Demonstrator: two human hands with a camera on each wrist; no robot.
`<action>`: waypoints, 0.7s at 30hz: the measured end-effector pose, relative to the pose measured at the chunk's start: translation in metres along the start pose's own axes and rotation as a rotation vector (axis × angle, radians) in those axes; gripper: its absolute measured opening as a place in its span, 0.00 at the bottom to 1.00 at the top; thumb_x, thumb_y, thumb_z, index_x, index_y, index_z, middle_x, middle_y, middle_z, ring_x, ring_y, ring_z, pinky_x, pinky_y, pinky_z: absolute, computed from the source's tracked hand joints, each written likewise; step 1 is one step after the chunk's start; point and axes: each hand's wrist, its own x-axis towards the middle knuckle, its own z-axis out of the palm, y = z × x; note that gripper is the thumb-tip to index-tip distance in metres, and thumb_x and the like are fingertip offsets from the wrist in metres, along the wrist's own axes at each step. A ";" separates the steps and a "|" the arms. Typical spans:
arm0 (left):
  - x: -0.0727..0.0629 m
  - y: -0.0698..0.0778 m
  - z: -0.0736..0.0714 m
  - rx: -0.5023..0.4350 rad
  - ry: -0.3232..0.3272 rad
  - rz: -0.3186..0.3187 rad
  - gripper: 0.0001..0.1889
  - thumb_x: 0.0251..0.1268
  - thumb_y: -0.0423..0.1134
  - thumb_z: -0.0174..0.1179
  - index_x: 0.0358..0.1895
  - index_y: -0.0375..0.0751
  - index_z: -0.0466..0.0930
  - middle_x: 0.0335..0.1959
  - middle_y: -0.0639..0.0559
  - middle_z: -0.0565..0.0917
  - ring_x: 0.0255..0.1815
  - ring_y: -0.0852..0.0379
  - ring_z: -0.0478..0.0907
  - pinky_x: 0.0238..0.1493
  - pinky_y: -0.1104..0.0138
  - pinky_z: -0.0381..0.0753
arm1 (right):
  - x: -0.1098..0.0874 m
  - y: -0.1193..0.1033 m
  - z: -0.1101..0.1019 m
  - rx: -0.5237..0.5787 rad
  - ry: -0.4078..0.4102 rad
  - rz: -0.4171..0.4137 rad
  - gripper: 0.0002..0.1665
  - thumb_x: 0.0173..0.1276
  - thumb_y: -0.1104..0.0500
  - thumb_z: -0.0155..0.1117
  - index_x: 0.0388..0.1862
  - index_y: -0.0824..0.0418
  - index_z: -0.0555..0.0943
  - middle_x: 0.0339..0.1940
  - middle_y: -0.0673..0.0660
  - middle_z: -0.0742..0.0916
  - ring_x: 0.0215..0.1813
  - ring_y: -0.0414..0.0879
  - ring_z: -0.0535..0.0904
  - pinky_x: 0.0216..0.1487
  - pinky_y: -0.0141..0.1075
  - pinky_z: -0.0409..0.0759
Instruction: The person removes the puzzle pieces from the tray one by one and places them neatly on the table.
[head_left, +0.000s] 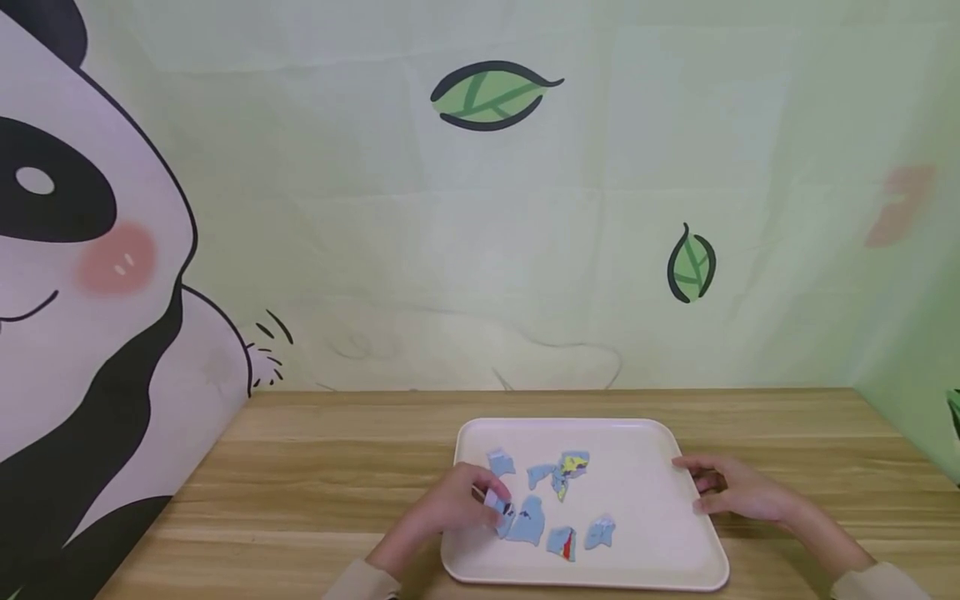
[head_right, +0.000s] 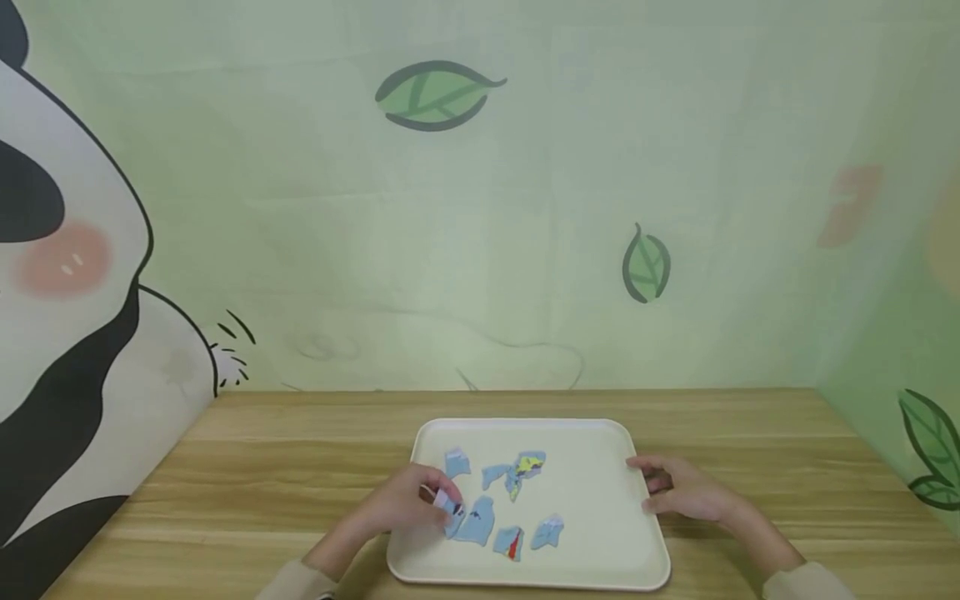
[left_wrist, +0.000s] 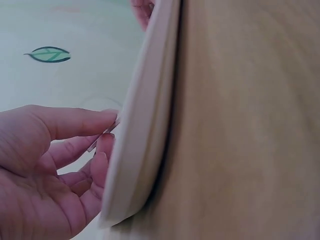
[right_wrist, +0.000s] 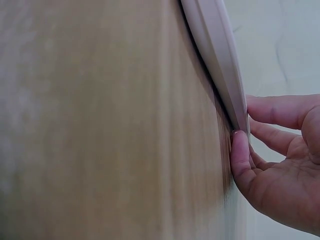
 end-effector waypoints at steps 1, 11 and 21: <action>0.000 -0.001 -0.002 -0.019 0.007 0.002 0.10 0.41 0.28 0.68 0.32 0.39 0.82 0.27 0.53 0.78 0.28 0.57 0.71 0.28 0.68 0.72 | 0.000 0.000 0.000 0.002 0.001 0.000 0.39 0.54 0.66 0.64 0.59 0.83 0.58 0.46 0.67 0.74 0.42 0.41 0.72 0.38 0.29 0.75; -0.002 -0.015 -0.028 -0.168 0.109 -0.006 0.13 0.44 0.27 0.65 0.38 0.33 0.80 0.33 0.49 0.78 0.30 0.56 0.73 0.31 0.67 0.77 | 0.000 0.000 0.000 0.001 0.003 0.003 0.38 0.54 0.68 0.63 0.59 0.84 0.58 0.46 0.68 0.74 0.43 0.46 0.72 0.38 0.29 0.75; 0.003 -0.036 -0.054 -0.244 0.287 -0.109 0.14 0.47 0.25 0.63 0.41 0.30 0.79 0.32 0.45 0.79 0.28 0.55 0.74 0.29 0.64 0.78 | 0.001 0.001 0.000 -0.015 0.004 -0.005 0.38 0.54 0.67 0.63 0.59 0.84 0.59 0.46 0.68 0.75 0.43 0.46 0.72 0.38 0.29 0.75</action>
